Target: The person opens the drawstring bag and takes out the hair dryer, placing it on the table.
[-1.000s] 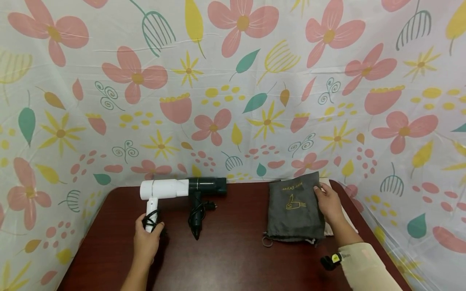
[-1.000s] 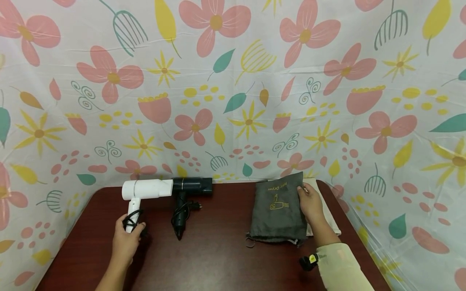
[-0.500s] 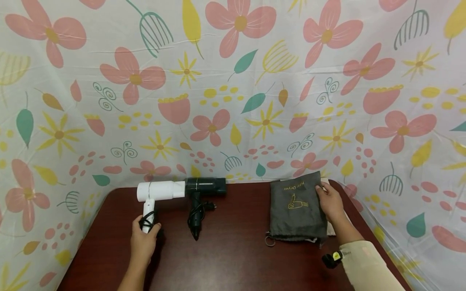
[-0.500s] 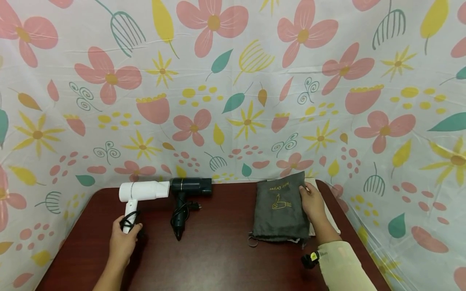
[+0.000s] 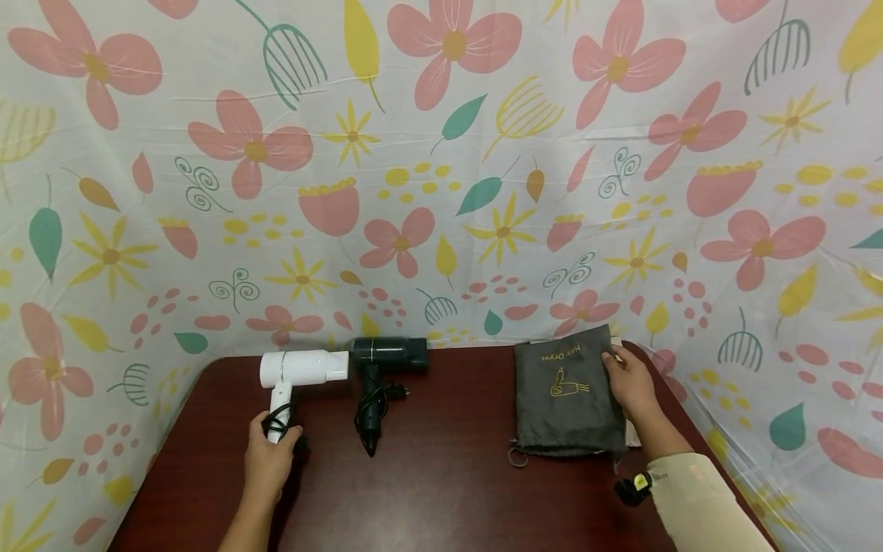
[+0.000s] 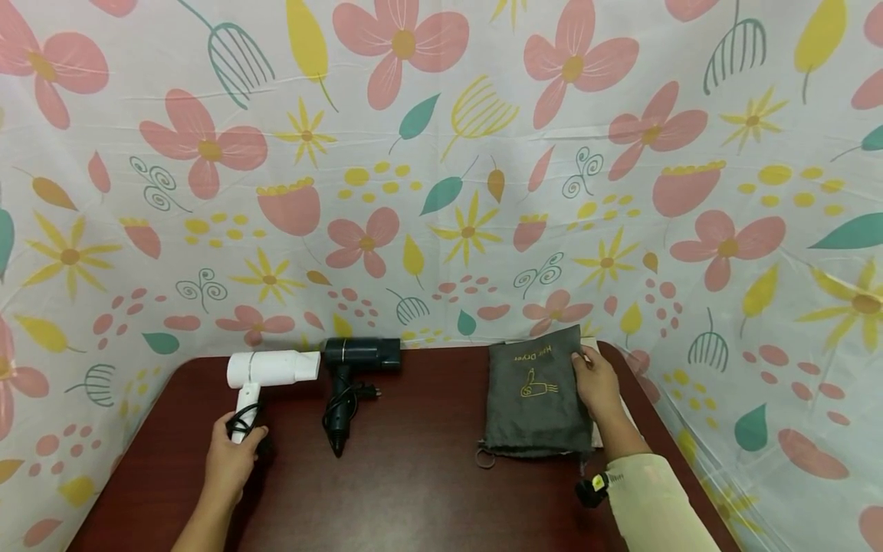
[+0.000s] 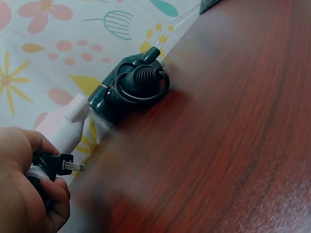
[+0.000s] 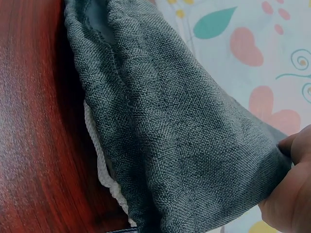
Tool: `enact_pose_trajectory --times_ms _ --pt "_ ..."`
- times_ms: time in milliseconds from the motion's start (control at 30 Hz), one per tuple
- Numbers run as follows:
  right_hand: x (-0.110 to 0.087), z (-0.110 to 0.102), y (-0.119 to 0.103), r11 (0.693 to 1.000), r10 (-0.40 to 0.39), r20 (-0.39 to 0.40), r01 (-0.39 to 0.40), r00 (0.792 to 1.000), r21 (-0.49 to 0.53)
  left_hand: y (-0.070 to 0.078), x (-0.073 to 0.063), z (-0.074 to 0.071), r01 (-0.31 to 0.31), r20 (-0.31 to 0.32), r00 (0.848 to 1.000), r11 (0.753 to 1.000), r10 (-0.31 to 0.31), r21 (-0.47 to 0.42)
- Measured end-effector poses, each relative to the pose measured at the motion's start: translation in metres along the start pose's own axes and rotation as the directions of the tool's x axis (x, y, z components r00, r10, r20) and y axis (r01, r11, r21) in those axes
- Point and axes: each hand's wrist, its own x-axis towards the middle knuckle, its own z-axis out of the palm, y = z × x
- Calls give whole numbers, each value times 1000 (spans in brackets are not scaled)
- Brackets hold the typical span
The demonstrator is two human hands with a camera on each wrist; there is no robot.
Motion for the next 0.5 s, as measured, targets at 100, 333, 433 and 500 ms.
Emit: enact_pose_trajectory --times_ms 100,333,433,500 --pt "3 0 4 1000 3 -7 -3 1000 -16 -2 1 0 7 3 1000 1000 -7 5" --pt "8 -3 9 1000 13 -19 -14 1000 -26 -5 4 0 15 -7 1000 1000 -15 18" --pt "8 -5 11 999 25 -26 -26 999 -27 -7 5 0 13 -9 1000 1000 -13 27" --pt "8 -6 12 999 33 -30 -34 999 -34 -8 6 1 11 -16 1000 1000 -11 28"
